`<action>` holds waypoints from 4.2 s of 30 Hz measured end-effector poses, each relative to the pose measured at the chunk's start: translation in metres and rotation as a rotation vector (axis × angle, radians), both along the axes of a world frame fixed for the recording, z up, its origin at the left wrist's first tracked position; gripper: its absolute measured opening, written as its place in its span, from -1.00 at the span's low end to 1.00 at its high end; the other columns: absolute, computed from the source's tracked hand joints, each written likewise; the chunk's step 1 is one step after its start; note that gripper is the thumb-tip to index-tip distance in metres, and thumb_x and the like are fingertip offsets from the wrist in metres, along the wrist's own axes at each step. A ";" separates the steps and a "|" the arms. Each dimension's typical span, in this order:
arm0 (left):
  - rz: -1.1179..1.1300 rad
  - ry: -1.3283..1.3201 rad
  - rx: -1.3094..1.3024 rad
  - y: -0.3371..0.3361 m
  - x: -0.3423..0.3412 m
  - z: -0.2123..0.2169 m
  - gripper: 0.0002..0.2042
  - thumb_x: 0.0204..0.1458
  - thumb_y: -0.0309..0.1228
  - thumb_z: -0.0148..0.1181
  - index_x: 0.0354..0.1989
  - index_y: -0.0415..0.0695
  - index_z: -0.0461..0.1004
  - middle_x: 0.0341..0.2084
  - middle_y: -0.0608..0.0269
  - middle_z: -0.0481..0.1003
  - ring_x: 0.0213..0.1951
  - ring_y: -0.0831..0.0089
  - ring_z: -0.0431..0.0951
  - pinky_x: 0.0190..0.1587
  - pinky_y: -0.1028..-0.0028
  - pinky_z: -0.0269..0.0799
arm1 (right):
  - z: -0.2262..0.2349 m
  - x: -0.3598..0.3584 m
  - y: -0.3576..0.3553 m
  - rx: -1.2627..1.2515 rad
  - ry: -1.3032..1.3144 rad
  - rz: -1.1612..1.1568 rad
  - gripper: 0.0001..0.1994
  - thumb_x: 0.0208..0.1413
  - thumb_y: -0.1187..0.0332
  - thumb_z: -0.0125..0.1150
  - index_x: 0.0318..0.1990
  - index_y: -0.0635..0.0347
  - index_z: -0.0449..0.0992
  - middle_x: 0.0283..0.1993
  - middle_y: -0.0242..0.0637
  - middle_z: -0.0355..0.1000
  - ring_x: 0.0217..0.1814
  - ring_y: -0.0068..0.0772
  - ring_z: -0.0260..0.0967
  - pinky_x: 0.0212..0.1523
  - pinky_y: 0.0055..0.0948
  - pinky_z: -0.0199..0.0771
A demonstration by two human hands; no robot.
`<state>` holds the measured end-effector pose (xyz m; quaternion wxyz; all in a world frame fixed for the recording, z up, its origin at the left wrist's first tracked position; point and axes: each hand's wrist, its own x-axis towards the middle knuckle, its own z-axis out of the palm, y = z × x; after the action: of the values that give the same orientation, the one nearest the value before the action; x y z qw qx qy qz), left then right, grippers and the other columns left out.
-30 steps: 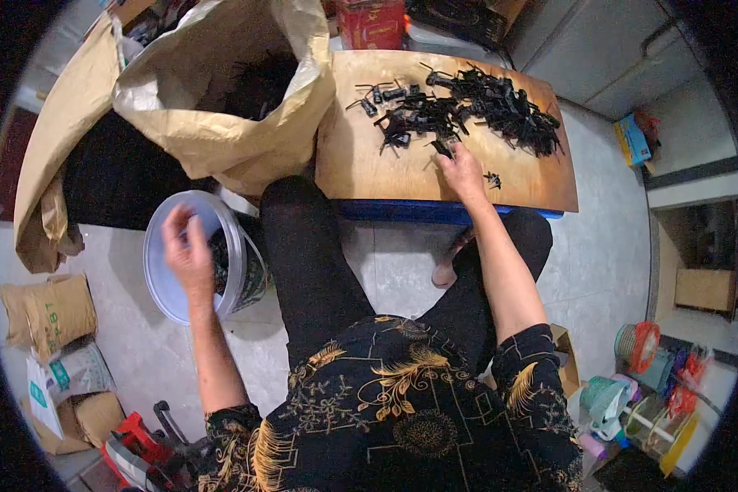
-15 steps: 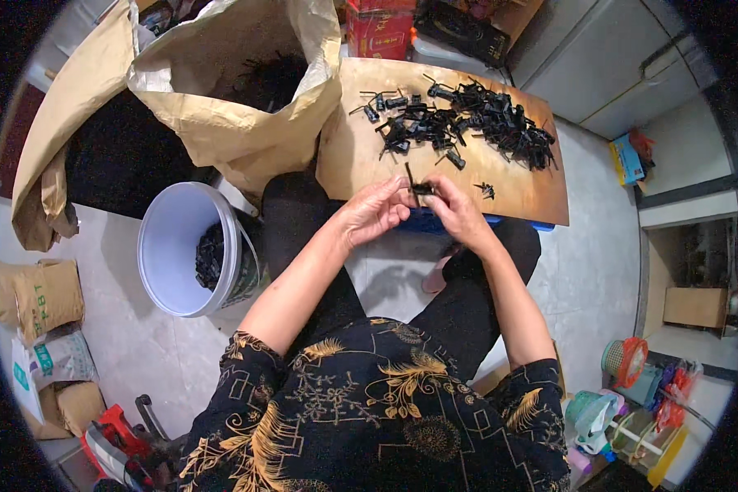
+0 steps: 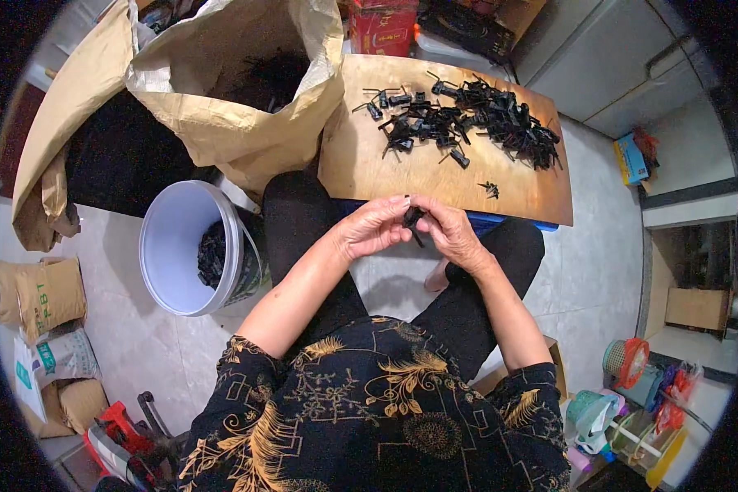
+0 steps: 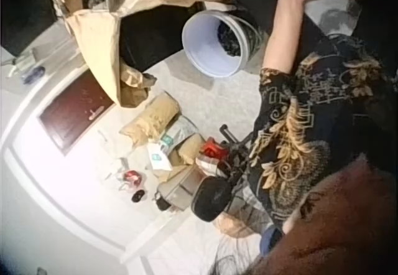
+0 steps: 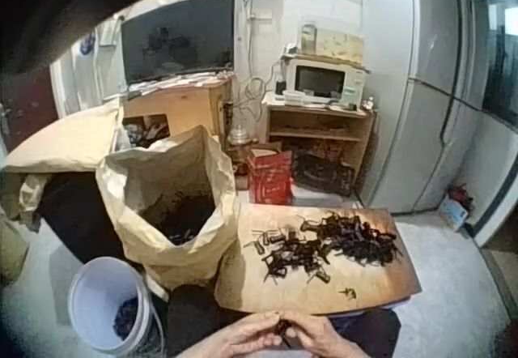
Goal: Assembling small black plastic components at a workstation.
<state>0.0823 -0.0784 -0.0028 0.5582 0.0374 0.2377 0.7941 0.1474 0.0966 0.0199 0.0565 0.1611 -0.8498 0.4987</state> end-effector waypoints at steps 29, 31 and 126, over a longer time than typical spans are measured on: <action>0.263 0.998 -0.837 0.022 0.001 -0.014 -0.73 -0.10 -0.55 0.10 -0.22 -0.18 0.20 -0.58 0.26 0.36 -0.62 0.56 0.36 -0.58 0.53 0.31 | -0.037 -0.014 -0.009 -0.065 -0.373 -0.158 -0.76 0.19 0.27 -0.17 -0.30 0.28 0.32 -0.59 -0.37 0.22 -0.55 -0.55 0.14 -0.50 -0.53 0.20; 0.342 1.127 -0.883 0.025 0.003 -0.020 -0.72 -0.12 -0.55 0.10 -0.23 -0.18 0.20 -0.59 0.23 0.36 -0.61 0.52 0.36 -0.55 0.49 0.31 | -0.037 -0.017 -0.011 -0.067 -0.417 -0.180 -0.77 0.18 0.29 -0.15 -0.31 0.30 0.32 -0.54 -0.17 0.27 -0.49 -0.31 0.24 -0.44 -0.42 0.25; 0.461 0.166 -0.571 0.026 -0.011 -0.029 -0.78 0.09 -0.44 -0.08 -0.08 -0.06 0.19 -0.43 0.19 0.39 -0.39 0.40 0.49 -0.37 0.51 0.47 | -0.069 -0.082 0.062 0.117 -0.293 -0.878 -0.54 -0.10 0.31 0.13 -0.01 0.23 0.21 -0.36 -0.01 0.41 -0.34 -0.09 0.39 -0.29 -0.23 0.36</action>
<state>0.0713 -0.0527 -0.0313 0.3314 -0.1099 0.4962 0.7949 0.0657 0.1589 -0.0493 0.1324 -0.2828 -0.8634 0.3962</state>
